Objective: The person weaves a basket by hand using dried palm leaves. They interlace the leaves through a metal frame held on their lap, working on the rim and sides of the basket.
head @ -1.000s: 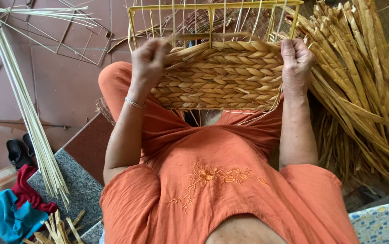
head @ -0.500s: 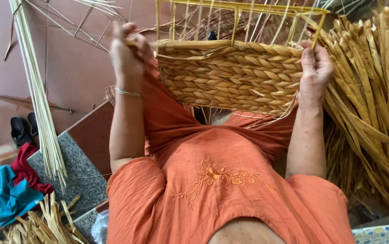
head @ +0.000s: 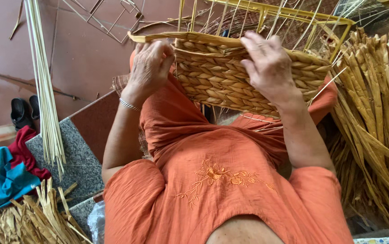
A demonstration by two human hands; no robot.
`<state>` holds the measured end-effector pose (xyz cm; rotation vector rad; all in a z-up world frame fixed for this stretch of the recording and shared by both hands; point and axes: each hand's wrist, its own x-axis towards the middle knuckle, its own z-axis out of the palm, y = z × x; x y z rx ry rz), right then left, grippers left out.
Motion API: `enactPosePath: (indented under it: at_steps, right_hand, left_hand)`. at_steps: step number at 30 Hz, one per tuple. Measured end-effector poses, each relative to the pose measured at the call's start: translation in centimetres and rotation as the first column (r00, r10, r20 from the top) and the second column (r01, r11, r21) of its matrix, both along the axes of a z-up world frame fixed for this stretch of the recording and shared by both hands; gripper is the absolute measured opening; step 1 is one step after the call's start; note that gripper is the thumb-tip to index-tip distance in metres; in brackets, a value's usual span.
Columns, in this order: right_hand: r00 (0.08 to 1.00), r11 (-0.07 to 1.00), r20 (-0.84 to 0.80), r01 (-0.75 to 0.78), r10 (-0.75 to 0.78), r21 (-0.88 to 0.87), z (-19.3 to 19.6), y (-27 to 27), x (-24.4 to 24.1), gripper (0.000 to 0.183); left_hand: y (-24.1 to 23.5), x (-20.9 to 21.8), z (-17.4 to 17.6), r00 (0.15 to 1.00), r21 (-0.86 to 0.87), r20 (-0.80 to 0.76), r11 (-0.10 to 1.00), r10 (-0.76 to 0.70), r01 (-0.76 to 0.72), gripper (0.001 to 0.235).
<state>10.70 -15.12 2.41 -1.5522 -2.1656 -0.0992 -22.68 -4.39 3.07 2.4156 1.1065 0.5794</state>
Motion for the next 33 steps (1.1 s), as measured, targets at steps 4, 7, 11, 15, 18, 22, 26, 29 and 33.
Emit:
enactPosePath:
  at_steps: [4, 7, 11, 15, 18, 22, 26, 29, 33]
  right_hand:
    - [1.000, 1.000, 0.019, -0.001, 0.001, 0.026, -0.1, 1.3, -1.0, 0.036]
    - [1.000, 0.999, 0.003, -0.016, 0.016, 0.047, 0.0, 1.5, -1.3, 0.034]
    - [0.996, 0.998, -0.076, -0.055, 0.056, 0.018, 0.4, 0.9, -0.5, 0.040]
    - [0.991, 0.998, -0.118, -0.067, 0.068, 0.015, -0.5, 1.6, 0.0, 0.024]
    - [0.975, 0.982, -0.200, 0.066, -0.101, -0.176, -1.1, 2.5, 0.1, 0.005]
    - [0.905, 0.979, -0.409, 0.033, -0.114, -0.200, -0.4, 2.3, 0.4, 0.004]
    - [0.839, 0.955, -0.525, -0.023, -0.142, -0.295, 0.5, 1.8, 0.8, 0.002]
    - [0.810, 0.958, -0.580, -0.088, -0.090, -0.271, 0.7, 1.5, 0.8, 0.001]
    - [0.793, 0.971, -0.607, -0.106, -0.049, -0.216, 0.5, 2.0, 1.1, 0.002]
  left_hand:
    - [0.3, 0.1, 1.1, 0.991, 0.080, 0.025, 0.988, -0.132, 0.130, 0.014]
    - [0.2, 3.6, -0.1, 0.988, 0.497, -0.039, 0.855, -0.147, 0.146, 0.025]
    - [0.9, 5.0, -2.0, 0.986, 0.367, -0.109, 0.917, -0.123, 0.155, 0.011]
    - [2.3, 4.8, 0.6, 0.988, 0.216, -0.149, 0.974, -0.033, 0.065, 0.019]
    - [0.9, 5.0, 5.2, 0.983, 0.689, 0.022, 0.710, 0.180, -0.145, 0.016]
    - [-1.9, 10.6, 5.0, 0.994, -0.039, 0.110, 0.999, 0.000, 0.004, 0.010]
    - [0.9, 14.9, -0.9, 0.968, 0.337, -0.043, 0.908, -0.249, 0.249, 0.008]
    - [4.1, 19.3, -3.6, 0.957, 0.006, -0.227, 0.982, -0.181, 0.187, 0.017]
    - [5.2, 20.7, -4.0, 0.982, -0.017, -0.050, 0.983, -0.182, 0.181, 0.001]
